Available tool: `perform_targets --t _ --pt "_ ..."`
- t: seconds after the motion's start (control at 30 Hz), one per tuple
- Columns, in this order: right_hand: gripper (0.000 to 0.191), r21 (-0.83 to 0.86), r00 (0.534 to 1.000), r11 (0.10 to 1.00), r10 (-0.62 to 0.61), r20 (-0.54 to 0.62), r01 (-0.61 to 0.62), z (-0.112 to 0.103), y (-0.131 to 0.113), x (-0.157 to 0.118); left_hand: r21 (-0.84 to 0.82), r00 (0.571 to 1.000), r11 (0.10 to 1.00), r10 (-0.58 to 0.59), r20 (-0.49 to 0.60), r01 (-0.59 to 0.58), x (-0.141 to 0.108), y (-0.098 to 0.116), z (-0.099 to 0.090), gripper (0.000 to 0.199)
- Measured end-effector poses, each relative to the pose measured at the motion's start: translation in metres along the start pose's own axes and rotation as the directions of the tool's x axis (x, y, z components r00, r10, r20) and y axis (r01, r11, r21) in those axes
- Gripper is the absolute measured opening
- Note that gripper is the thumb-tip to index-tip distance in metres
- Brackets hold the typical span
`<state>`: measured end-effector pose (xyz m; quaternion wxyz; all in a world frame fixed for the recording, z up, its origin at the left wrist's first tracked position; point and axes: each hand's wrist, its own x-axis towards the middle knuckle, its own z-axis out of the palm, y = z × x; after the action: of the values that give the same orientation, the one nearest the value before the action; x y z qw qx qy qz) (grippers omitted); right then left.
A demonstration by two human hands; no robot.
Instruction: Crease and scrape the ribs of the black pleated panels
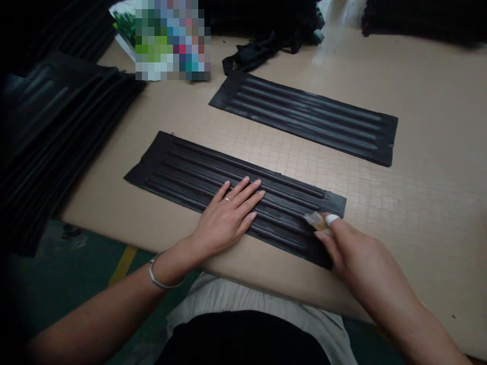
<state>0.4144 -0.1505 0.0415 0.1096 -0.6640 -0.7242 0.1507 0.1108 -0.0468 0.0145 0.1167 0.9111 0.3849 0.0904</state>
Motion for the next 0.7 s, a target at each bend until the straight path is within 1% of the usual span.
perform_targets --t 0.03,0.07,0.13,0.2,0.3,0.37,0.43,0.5,0.6,0.7 --pt "0.033 -0.033 0.997 0.998 -0.049 0.056 0.051 0.003 -0.013 0.012 0.013 1.000 1.000 0.006 -0.006 -0.006 0.000 0.001 0.002 0.049" --pt "0.034 -0.101 0.991 0.991 -0.079 0.112 0.090 0.005 -0.025 0.023 0.024 1.000 1.000 0.009 -0.011 -0.009 0.000 0.001 0.003 0.050" --pt "0.034 -0.241 0.973 0.957 -0.116 0.201 0.164 0.009 -0.046 0.047 0.038 1.000 0.999 0.010 -0.013 -0.009 -0.001 0.002 0.005 0.052" --pt "0.030 -0.299 0.949 0.924 -0.157 0.273 0.239 0.010 -0.062 0.069 0.043 1.000 0.999 0.007 -0.008 -0.006 -0.001 0.003 0.007 0.053" --pt "0.024 -0.244 0.904 0.912 -0.231 0.361 0.330 0.008 -0.079 0.099 0.036 1.000 0.999 0.005 0.005 -0.006 -0.001 0.002 0.007 0.053" --pt "0.020 -0.165 0.882 0.917 -0.283 0.376 0.364 0.007 -0.082 0.114 0.024 1.000 1.000 0.000 0.009 0.000 -0.001 0.002 0.007 0.054" --pt "0.015 -0.095 0.866 0.917 -0.328 0.376 0.388 0.005 -0.078 0.120 0.013 1.000 1.000 -0.014 0.009 0.014 -0.001 0.002 0.006 0.055" --pt "0.012 -0.082 0.849 0.909 -0.346 0.398 0.409 0.001 -0.065 0.116 0.005 1.000 1.000 -0.027 0.012 0.027 0.000 0.003 0.006 0.056" --pt "0.010 -0.165 0.843 0.899 -0.298 0.447 0.405 -0.008 -0.037 0.093 0.003 0.999 0.999 -0.036 0.022 0.036 0.000 0.003 0.005 0.056" --pt "0.010 -0.227 0.872 0.904 -0.243 0.424 0.362 -0.018 -0.006 0.062 0.010 0.999 0.999 -0.035 0.029 0.034 0.000 0.003 0.005 0.055"
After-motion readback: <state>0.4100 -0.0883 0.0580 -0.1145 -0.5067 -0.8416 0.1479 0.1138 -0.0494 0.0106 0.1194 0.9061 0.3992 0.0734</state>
